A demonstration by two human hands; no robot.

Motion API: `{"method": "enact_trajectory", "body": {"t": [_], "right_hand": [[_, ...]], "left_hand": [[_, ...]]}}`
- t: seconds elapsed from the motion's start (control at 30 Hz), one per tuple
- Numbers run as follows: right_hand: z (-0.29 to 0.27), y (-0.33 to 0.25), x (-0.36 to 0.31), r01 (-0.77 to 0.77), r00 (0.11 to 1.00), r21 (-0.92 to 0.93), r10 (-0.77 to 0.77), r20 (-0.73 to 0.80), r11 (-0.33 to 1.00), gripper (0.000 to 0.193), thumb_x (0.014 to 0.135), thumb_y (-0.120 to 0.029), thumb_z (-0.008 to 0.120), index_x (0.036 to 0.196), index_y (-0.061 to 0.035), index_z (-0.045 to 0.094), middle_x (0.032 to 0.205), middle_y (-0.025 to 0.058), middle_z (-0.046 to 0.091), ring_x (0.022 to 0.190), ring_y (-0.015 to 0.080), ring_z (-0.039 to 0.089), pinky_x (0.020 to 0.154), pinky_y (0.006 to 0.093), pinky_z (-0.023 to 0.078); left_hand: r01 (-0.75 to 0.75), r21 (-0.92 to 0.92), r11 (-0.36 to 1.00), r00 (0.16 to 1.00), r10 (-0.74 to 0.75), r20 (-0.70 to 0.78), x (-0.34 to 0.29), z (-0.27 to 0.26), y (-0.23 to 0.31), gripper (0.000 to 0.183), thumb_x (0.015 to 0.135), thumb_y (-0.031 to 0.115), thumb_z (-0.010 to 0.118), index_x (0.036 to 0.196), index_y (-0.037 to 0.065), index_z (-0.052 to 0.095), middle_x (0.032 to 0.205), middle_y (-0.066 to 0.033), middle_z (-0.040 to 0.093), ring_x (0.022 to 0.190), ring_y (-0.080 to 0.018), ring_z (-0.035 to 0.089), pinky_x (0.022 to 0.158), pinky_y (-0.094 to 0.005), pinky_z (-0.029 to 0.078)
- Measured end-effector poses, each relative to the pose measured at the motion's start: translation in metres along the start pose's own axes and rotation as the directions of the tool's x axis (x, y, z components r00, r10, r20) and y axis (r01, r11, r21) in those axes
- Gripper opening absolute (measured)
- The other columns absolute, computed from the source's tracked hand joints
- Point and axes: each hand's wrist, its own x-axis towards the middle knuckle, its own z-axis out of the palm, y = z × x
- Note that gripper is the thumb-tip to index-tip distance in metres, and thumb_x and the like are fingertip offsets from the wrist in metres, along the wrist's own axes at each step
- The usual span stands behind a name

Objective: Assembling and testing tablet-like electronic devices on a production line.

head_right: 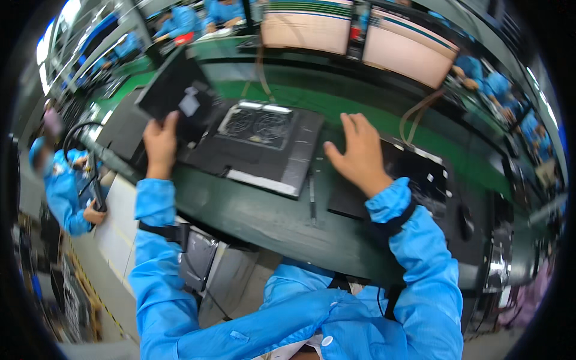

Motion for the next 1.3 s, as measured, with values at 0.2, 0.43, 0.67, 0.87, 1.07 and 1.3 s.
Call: {"method": "enact_trajectory", "body": {"t": [0.2,0.43,0.67,0.87,1.07,1.3], "right_hand": [[0.033,0.014,-0.033,-0.123,0.992,-0.008,0.123,0.008,0.992,0.065,0.085,-0.036,0.073,0.136,0.0002,0.056,0.138,0.0263,0.051,0.134,0.0438,0.046,0.109,0.0535,0.039],[0.035,0.011,-0.038,-0.157,0.988,-0.006,0.157,0.002,0.988,0.062,0.086,-0.032,0.073,0.136,-0.0004,0.055,0.141,0.0268,0.049,0.138,0.0448,0.043,0.112,0.0534,0.038],[0.035,0.005,-0.039,-0.182,0.983,-0.006,0.182,0.017,0.983,0.062,0.085,-0.033,0.072,0.134,0.0002,0.055,0.147,0.0276,0.043,0.143,0.0447,0.036,0.115,0.0594,0.031],[-0.025,0.009,-0.039,0.004,0.972,0.208,0.045,-0.230,0.978,0.058,0.083,-0.028,0.075,0.131,0.0002,0.057,0.140,0.0244,0.050,0.136,0.0416,0.044,0.114,0.0551,0.036],[-0.168,0.111,-0.121,-0.066,0.927,-0.136,0.010,-0.374,0.989,0.041,0.074,-0.016,0.075,0.111,-0.0002,0.068,0.115,0.0179,0.066,0.111,0.0378,0.063,0.096,0.0484,0.051],[-0.284,0.318,-0.319,-0.699,0.539,-0.666,0.803,-0.252,0.260,0.082,0.089,-0.053,0.066,0.153,-0.0081,0.042,0.159,0.0191,0.038,0.151,0.0375,0.029,0.116,0.0589,0.031]], "left_hand": [[0.375,-0.323,0.869,0.927,-0.343,0.154,0.066,-0.010,-0.069,0.034,0.096,0.003,0.068,0.129,-0.002,0.062,0.118,-0.0086,0.070,0.101,-0.0195,0.067,0.089,-0.0335,0.052],[0.470,-0.181,0.864,0.867,-0.413,0.279,0.067,-0.022,-0.037,0.041,0.090,-0.002,0.062,0.130,0.001,0.057,0.114,-0.0110,0.071,0.099,-0.0241,0.072,0.077,-0.0392,0.061],[0.113,0.801,0.587,0.987,-0.160,-0.021,0.031,-0.036,0.023,0.098,0.081,0.032,0.084,0.151,-0.011,0.031,0.128,-0.0307,0.064,0.114,-0.0443,0.065,0.094,-0.0467,0.054],[0.010,0.477,0.879,0.998,-0.037,0.047,-0.039,0.008,0.032,0.077,0.091,0.032,0.077,0.151,-0.001,0.042,0.097,-0.0138,0.066,0.089,-0.0262,0.066,0.084,-0.0383,0.053],[0.178,-0.175,0.968,0.925,-0.104,0.366,-0.203,0.026,0.077,0.030,0.104,0.017,0.060,0.127,-0.003,0.063,0.084,-0.0033,0.060,0.073,-0.0105,0.056,0.067,-0.0250,0.048],[0.456,-0.343,0.822,0.763,-0.162,0.626,-0.281,0.067,0.137,0.022,0.105,0.015,0.058,0.117,-0.003,0.064,0.082,-0.0042,0.058,0.072,-0.0111,0.058,0.065,-0.0275,0.051]]}}
